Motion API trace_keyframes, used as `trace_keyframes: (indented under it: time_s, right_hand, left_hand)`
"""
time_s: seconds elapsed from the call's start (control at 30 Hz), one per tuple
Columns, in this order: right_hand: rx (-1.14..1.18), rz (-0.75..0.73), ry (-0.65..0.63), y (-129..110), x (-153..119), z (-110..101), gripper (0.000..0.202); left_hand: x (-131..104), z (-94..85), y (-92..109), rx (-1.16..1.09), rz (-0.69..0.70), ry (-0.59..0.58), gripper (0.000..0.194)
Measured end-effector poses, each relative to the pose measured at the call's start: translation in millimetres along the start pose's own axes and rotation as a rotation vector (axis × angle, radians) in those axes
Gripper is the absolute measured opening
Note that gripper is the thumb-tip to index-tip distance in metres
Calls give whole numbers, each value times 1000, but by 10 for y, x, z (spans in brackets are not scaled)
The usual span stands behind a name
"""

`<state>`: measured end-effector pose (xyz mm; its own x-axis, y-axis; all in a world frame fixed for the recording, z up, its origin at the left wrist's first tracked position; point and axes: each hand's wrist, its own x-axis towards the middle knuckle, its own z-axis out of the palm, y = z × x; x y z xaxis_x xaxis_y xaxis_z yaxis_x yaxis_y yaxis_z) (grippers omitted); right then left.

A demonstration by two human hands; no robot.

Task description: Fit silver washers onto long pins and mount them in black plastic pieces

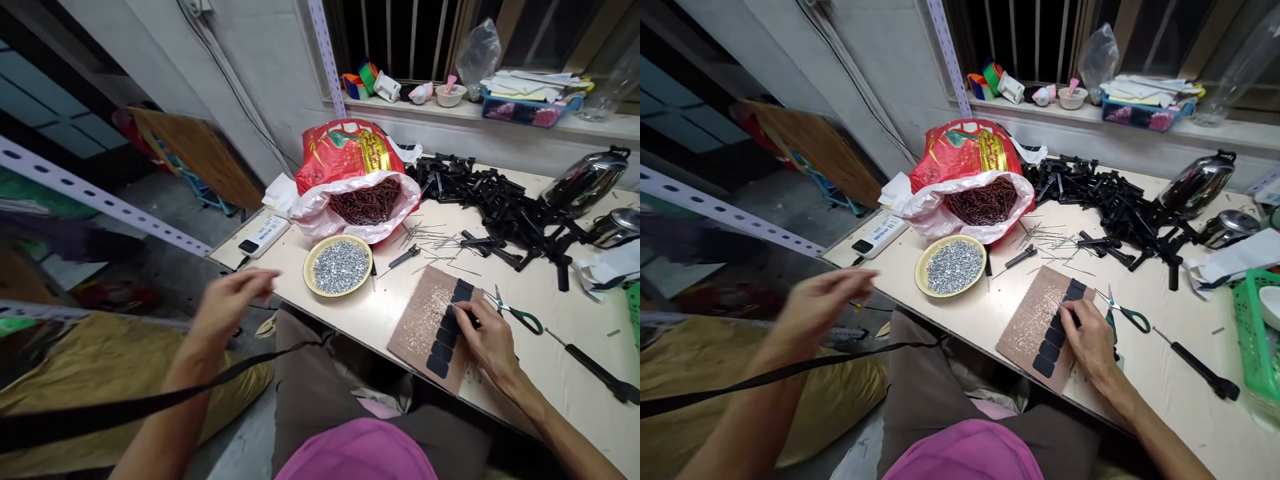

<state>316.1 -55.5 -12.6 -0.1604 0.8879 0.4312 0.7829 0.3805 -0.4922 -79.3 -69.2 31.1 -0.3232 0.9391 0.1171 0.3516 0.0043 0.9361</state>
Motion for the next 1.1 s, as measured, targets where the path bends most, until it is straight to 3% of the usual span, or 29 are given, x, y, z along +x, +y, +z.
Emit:
trace_keyframes:
  time_s: [0.1,0.23,0.33,0.47,0.57,0.67,0.73,0.8,0.87,0.97,1.1]
  right_hand:
    - [4,-49,-23,-164,125,56,27]
    - [2,-105,-61,-326,251,109,21]
    - [14,-115,-88,-408,328,157,21]
    - [41,-131,-114,-529,434,250,23]
    - [56,-167,-127,-642,521,333,22]
    - [67,-199,-123,-768,617,429,21]
    - [80,-215,-142,-862,688,515,21]
    - [100,-231,-174,-960,759,626,21]
    - [113,-239,-198,-1053,826,753,20]
    - [114,-240,-207,-1157,904,922,23]
    - [114,-258,-222,-1213,953,1026,27]
  left_hand:
    - [356,311,-208,492,340,-170,21]
    - [687,595,-484,921,532,-301,23]
    - [795,626,-588,1061,637,-394,25]
    - [819,607,-597,1063,678,-468,26]
    - [803,611,-581,907,590,-439,24]
    - [749,622,-546,535,404,-338,15]
    - [687,645,-489,189,159,-275,10]
    - [612,686,-398,-156,-119,-246,22]
    - [542,737,-294,-422,-311,-240,33]
    - [470,808,-167,-626,-404,-220,36]
    - [433,859,-101,-695,-413,-201,34]
